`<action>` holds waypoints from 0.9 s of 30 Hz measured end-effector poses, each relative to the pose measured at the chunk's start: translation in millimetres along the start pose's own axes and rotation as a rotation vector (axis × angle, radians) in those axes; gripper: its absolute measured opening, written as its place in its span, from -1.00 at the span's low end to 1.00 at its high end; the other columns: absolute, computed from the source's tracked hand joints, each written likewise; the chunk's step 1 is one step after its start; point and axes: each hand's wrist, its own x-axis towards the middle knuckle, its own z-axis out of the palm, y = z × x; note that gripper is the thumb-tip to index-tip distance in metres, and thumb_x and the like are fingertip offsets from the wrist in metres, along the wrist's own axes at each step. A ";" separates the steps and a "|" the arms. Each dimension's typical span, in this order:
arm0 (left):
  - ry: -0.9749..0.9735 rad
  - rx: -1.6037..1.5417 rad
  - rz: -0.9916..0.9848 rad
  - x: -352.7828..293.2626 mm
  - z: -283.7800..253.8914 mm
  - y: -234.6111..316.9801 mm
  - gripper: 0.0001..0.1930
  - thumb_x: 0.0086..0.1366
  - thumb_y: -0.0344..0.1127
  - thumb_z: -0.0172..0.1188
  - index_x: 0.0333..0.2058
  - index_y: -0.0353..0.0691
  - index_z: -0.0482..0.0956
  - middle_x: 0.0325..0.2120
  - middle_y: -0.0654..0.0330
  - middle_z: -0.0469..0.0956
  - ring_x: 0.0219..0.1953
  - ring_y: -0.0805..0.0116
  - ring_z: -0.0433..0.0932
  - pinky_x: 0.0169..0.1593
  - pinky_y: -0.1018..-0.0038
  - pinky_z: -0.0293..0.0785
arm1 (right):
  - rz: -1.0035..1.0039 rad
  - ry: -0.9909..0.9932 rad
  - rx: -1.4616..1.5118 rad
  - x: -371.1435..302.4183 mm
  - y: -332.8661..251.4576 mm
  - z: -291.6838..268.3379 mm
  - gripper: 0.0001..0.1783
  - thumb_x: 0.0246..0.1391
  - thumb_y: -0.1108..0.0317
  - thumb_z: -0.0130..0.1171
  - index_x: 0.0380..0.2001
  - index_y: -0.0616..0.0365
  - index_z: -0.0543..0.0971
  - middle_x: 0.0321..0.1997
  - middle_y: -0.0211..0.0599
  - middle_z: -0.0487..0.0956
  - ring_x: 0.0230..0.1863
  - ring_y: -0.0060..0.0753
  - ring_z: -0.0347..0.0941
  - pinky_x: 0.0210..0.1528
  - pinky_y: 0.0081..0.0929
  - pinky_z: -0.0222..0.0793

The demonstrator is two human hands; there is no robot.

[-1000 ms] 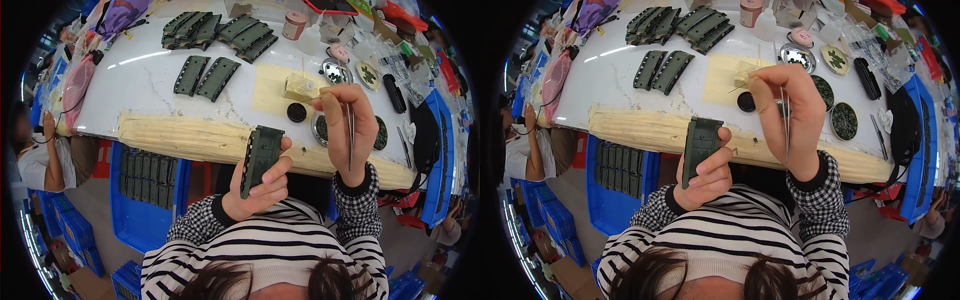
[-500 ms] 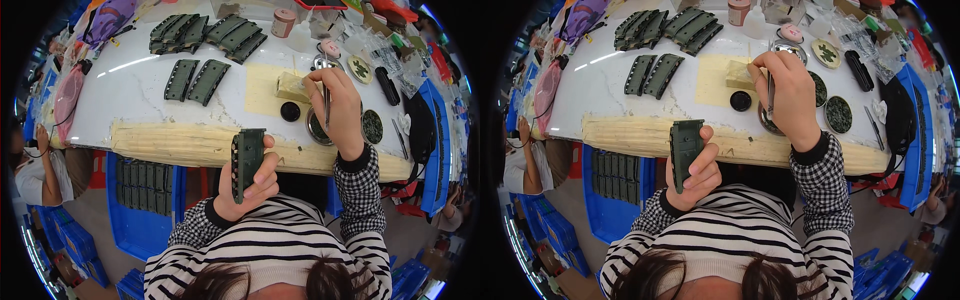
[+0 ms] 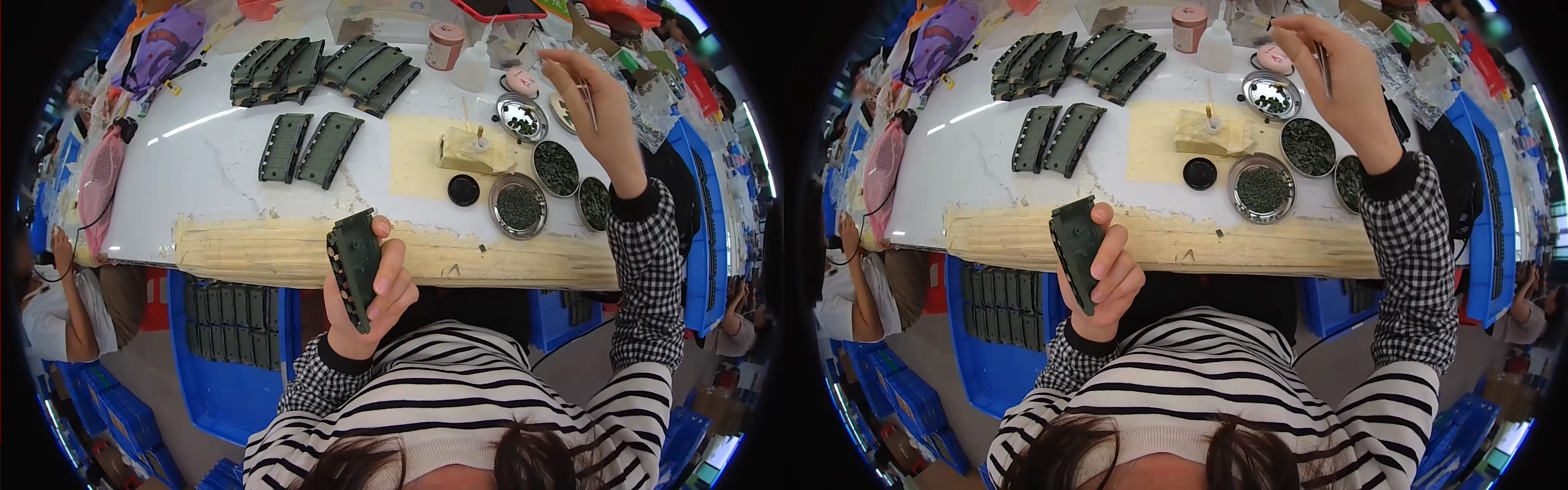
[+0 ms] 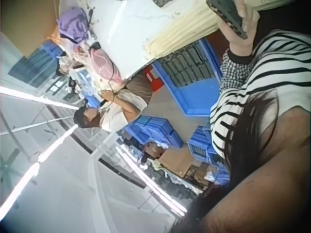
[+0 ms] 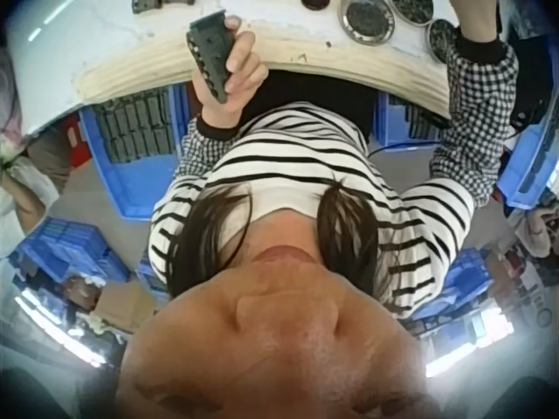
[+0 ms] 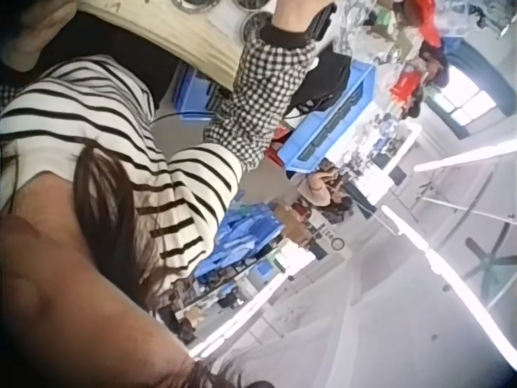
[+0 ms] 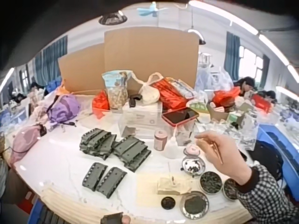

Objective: Assembling small green toy tank models by attaching components using tweezers.

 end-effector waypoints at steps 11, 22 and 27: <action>0.030 -0.023 0.019 -0.7 -2.2 0.9 -0.65 0.47 -0.11 -0.12 0.08 -0.19 0.24 -0.50 0.18 0.40 -0.72 0.47 0.33 -0.57 0.56 0.20 | -0.049 -0.073 -0.352 37.4 24.7 79.8 -0.49 -0.04 -0.06 0.34 -0.24 0.18 0.58 -0.51 -0.22 0.56 -0.50 -0.20 0.51 -0.43 -0.33 0.38; 0.002 0.060 0.011 -0.1 -3.6 0.9 -0.58 0.43 -0.01 -0.06 0.07 -0.17 0.23 -0.49 0.24 0.40 -0.72 0.57 0.29 -0.56 0.63 0.16 | 0.041 -0.107 0.324 35.5 14.6 51.3 -0.80 0.09 0.37 0.27 -0.32 0.17 0.44 -0.36 -0.44 0.58 -0.29 -0.68 0.48 -0.28 -0.61 0.39; -0.015 0.084 0.002 0.4 -4.9 -0.5 -0.55 0.42 0.04 -0.04 0.07 -0.17 0.23 -0.50 0.26 0.41 -0.71 0.62 0.29 -0.57 0.67 0.14 | -0.091 -0.040 0.292 -7.0 -10.7 1.0 -0.79 0.06 0.37 0.30 -0.31 0.18 0.49 -0.40 -0.51 0.50 -0.42 -0.63 0.37 -0.33 -0.56 0.34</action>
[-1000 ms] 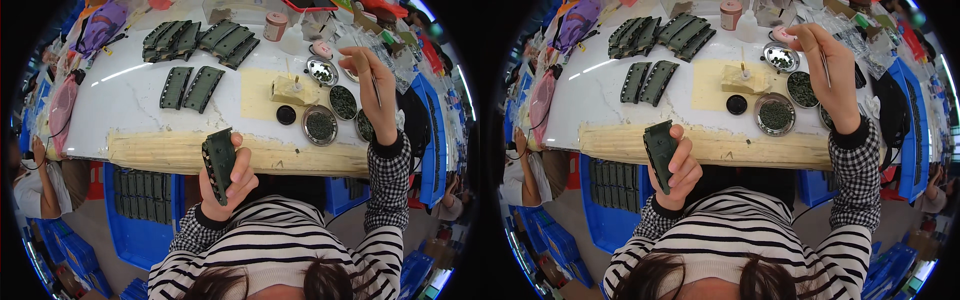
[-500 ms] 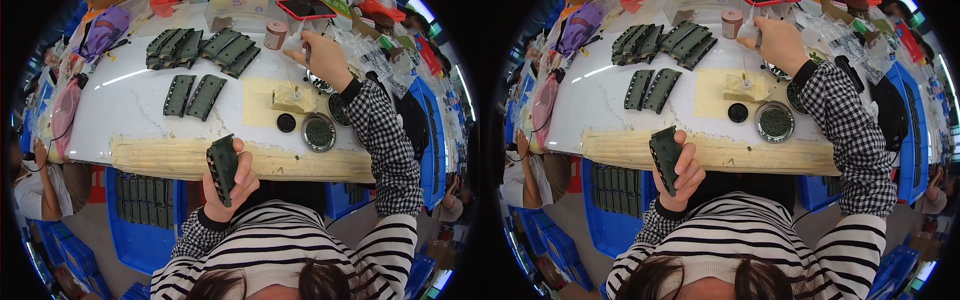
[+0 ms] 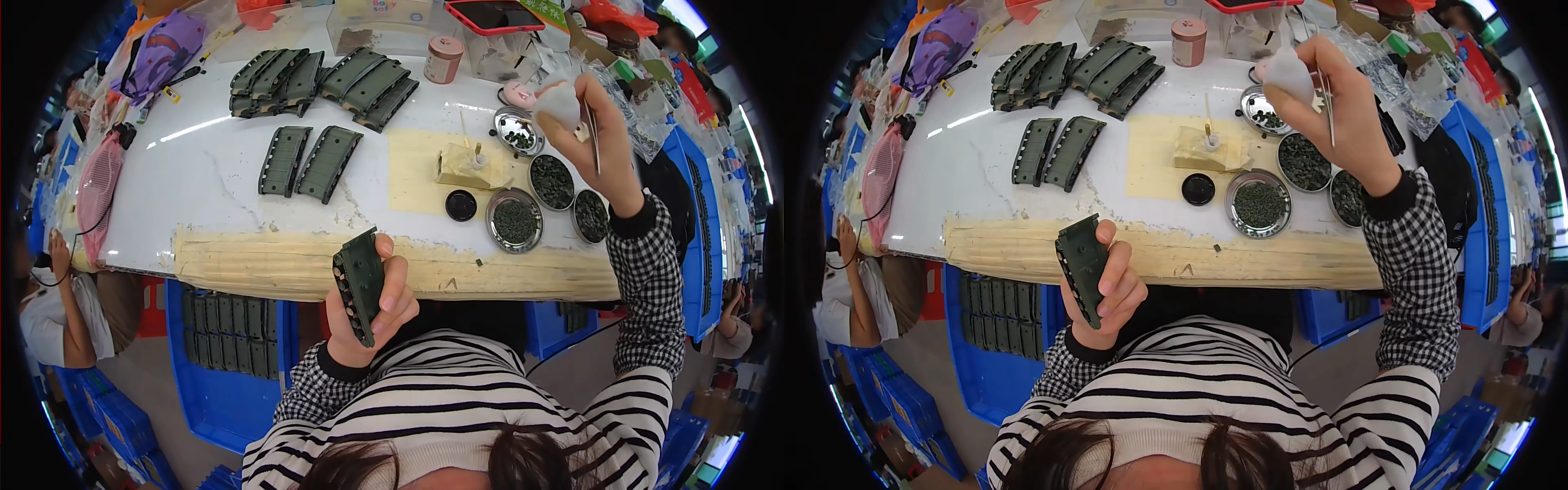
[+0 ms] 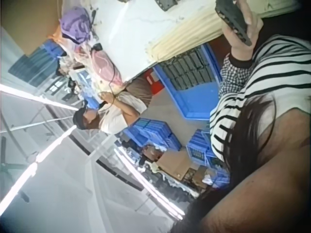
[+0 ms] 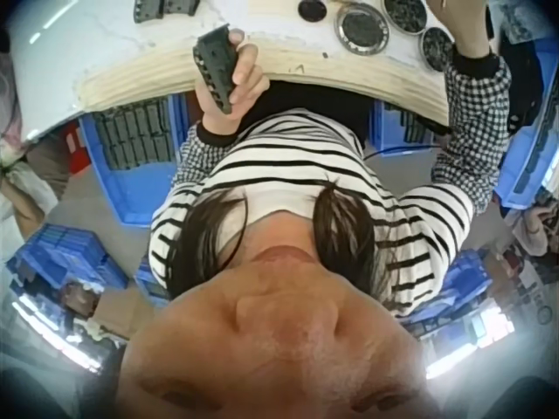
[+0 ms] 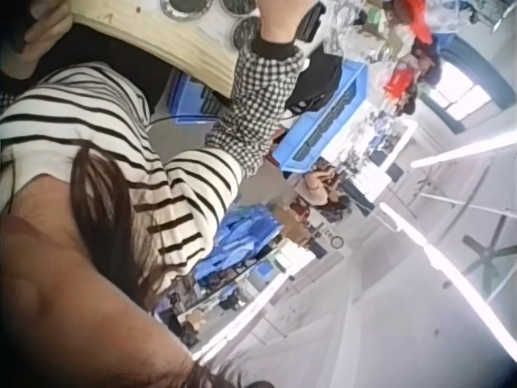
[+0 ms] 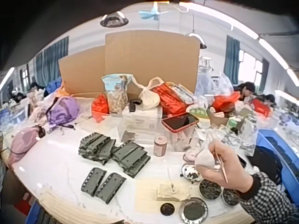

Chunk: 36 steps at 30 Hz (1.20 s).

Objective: Assembling small green toy tank models by attaching components using tweezers.

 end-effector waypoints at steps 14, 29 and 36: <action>0.012 -0.009 0.013 -1.4 -0.3 -0.2 -0.64 0.47 -0.07 -0.14 0.07 -0.18 0.23 -0.50 0.19 0.43 -0.73 0.49 0.33 -0.58 0.58 0.18 | -0.164 -0.262 -0.744 -40.7 -25.4 -31.0 -0.46 -0.36 0.56 0.31 -0.14 0.16 0.53 -0.21 -0.19 0.50 -0.22 -0.09 0.48 -0.25 -0.26 0.41; 0.026 -0.004 0.014 -2.3 0.5 -0.8 -0.64 0.47 -0.07 -0.14 0.07 -0.17 0.23 -0.51 0.19 0.42 -0.74 0.49 0.33 -0.57 0.57 0.18 | -0.337 -0.232 -0.868 -31.1 -29.8 -28.9 -0.65 -0.18 0.49 0.16 -0.20 0.11 0.49 -0.33 -0.26 0.41 -0.28 -0.21 0.43 -0.30 -0.32 0.37; 0.025 0.017 0.008 -2.3 0.5 -0.7 -0.61 0.45 -0.02 -0.09 0.06 -0.16 0.24 -0.51 0.22 0.42 -0.73 0.54 0.32 -0.57 0.61 0.16 | -0.327 -0.249 -0.868 -30.9 -30.6 -29.2 -0.63 -0.18 0.50 0.16 -0.19 0.12 0.49 -0.29 -0.24 0.42 -0.24 -0.18 0.44 -0.25 -0.30 0.38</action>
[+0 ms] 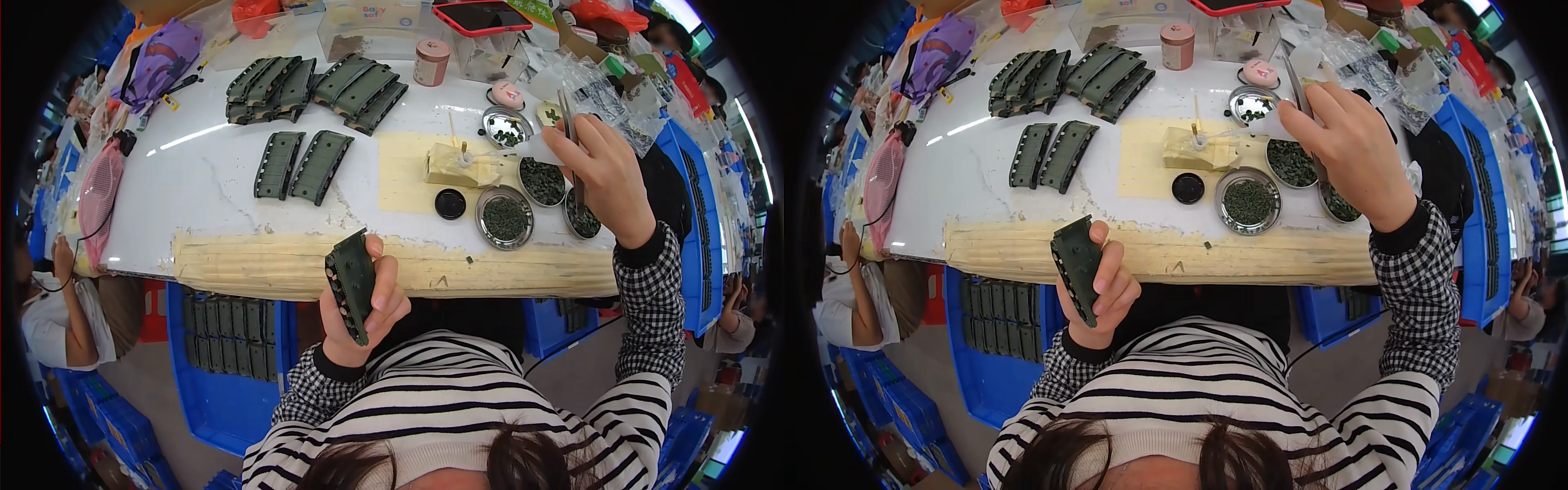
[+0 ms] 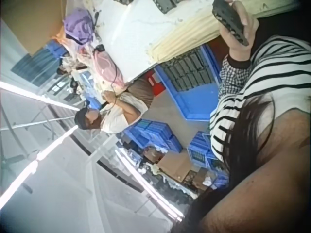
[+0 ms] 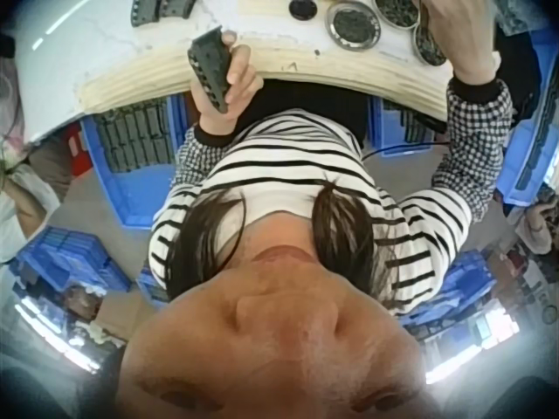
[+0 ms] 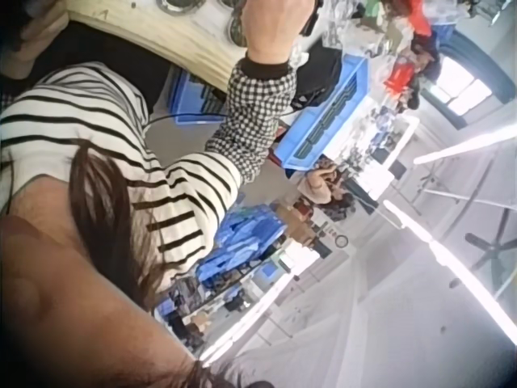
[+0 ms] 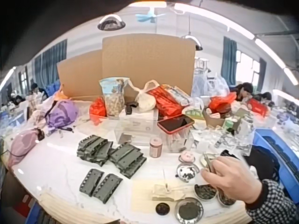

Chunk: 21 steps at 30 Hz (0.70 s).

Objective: Assembling small green toy tank models by attaching components using tweezers.

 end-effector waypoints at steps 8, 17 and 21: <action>-0.009 0.034 0.000 -0.1 -0.7 -0.7 -0.51 0.39 0.09 0.00 0.08 -0.16 0.23 -0.49 0.26 0.41 -0.71 0.63 0.29 -0.57 0.67 0.14 | 0.027 -0.031 0.013 -1.7 0.0 0.4 -0.57 -0.23 0.52 0.21 -0.15 0.14 0.50 -0.26 -0.22 0.45 -0.21 -0.15 0.45 -0.23 -0.27 0.39; -0.028 0.023 -0.003 0.9 -1.5 -1.1 -0.52 0.41 0.08 -0.03 0.07 -0.16 0.23 -0.49 0.26 0.41 -0.70 0.62 0.30 -0.56 0.67 0.16 | 0.091 0.014 0.255 -13.4 -7.4 5.2 -0.55 -0.28 0.50 0.28 -0.17 0.15 0.51 -0.36 -0.24 0.41 -0.35 -0.19 0.42 -0.35 -0.31 0.36; -0.024 0.020 -0.004 1.1 -1.0 -1.3 -0.53 0.41 0.07 -0.03 0.07 -0.16 0.23 -0.49 0.25 0.41 -0.70 0.61 0.31 -0.55 0.66 0.17 | 0.058 -0.038 0.278 -17.1 -19.5 7.6 -0.59 -0.28 0.51 0.26 -0.21 0.15 0.52 -0.39 -0.27 0.39 -0.36 -0.22 0.40 -0.36 -0.32 0.35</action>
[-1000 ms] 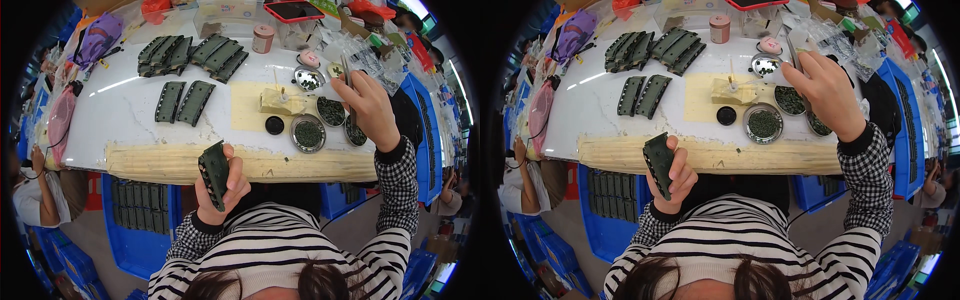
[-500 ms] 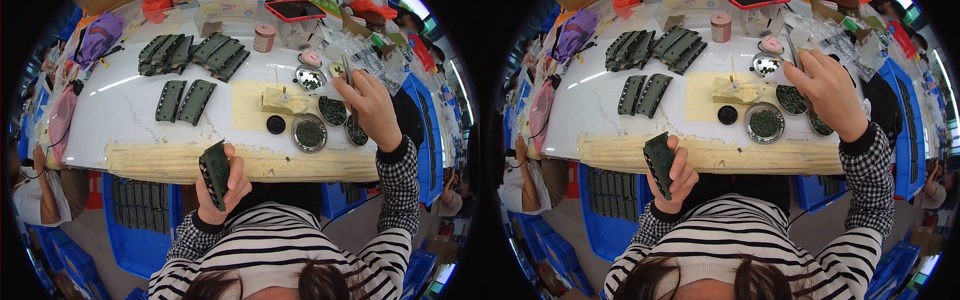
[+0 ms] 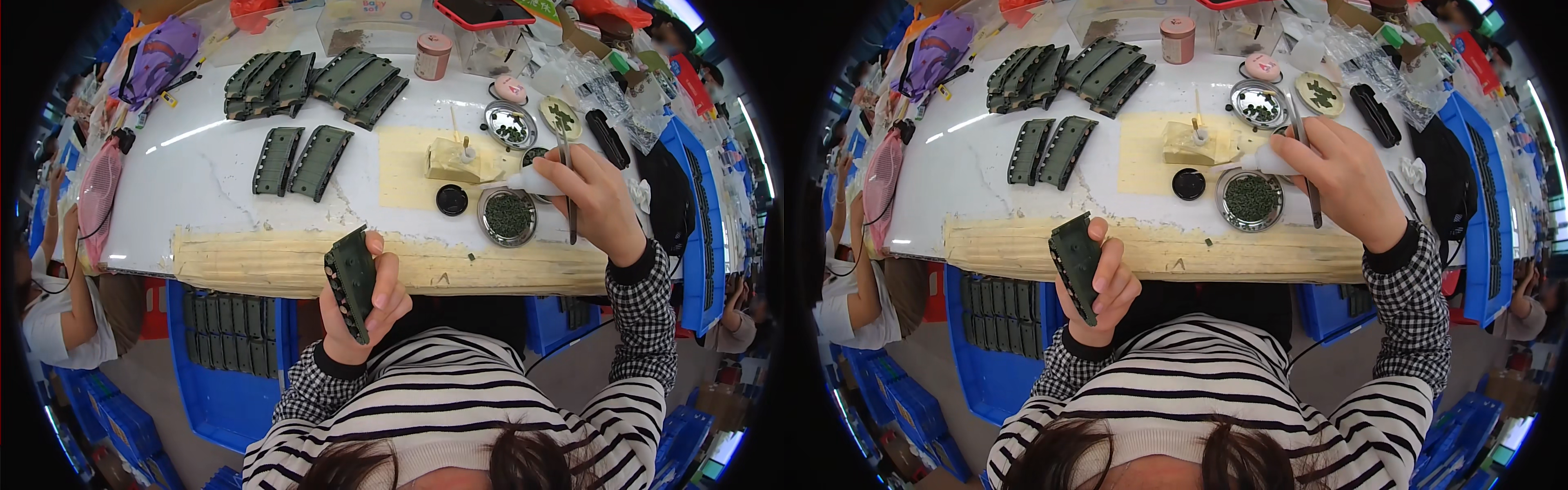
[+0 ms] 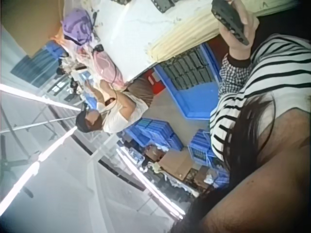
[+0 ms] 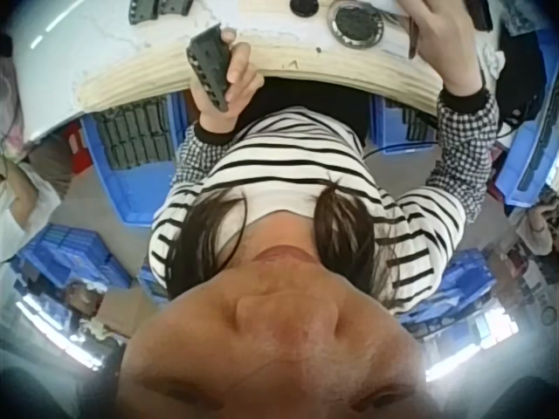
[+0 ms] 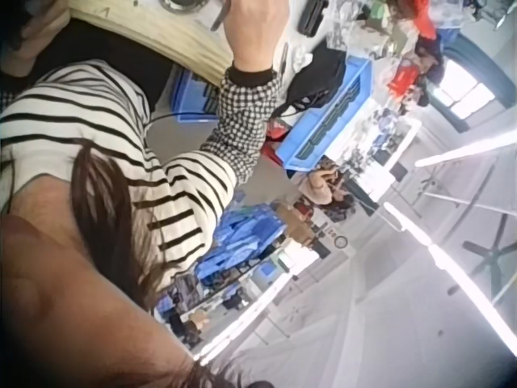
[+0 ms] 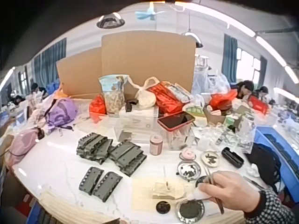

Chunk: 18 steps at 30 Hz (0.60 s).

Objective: Assembling small green toy tank models by attaching components using tweezers.

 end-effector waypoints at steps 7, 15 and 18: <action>0.005 -0.033 0.011 0.0 0.4 0.8 -0.64 0.48 -0.07 -0.15 0.07 -0.17 0.23 -0.49 0.18 0.43 -0.73 0.49 0.34 -0.58 0.57 0.18 | -0.083 -0.015 -0.116 2.7 -8.2 6.1 -0.72 -0.12 0.47 0.15 -0.23 0.16 0.51 -0.38 -0.29 0.40 -0.31 -0.28 0.43 -0.32 -0.38 0.40; -0.002 -0.027 0.014 -0.2 -0.5 0.3 -0.63 0.48 -0.05 -0.15 0.07 -0.17 0.22 -0.49 0.19 0.43 -0.73 0.50 0.33 -0.59 0.58 0.18 | -0.111 -0.026 -0.162 3.7 -9.8 5.8 -0.73 -0.11 0.47 0.14 -0.24 0.15 0.50 -0.36 -0.30 0.40 -0.27 -0.31 0.43 -0.28 -0.41 0.41; 0.001 -0.028 0.016 -0.4 -0.3 0.2 -0.63 0.47 -0.05 -0.14 0.07 -0.17 0.22 -0.49 0.19 0.43 -0.73 0.50 0.33 -0.59 0.58 0.18 | -0.112 -0.035 -0.167 3.8 -9.9 5.8 -0.73 -0.11 0.47 0.14 -0.25 0.15 0.50 -0.35 -0.30 0.40 -0.26 -0.31 0.43 -0.27 -0.41 0.41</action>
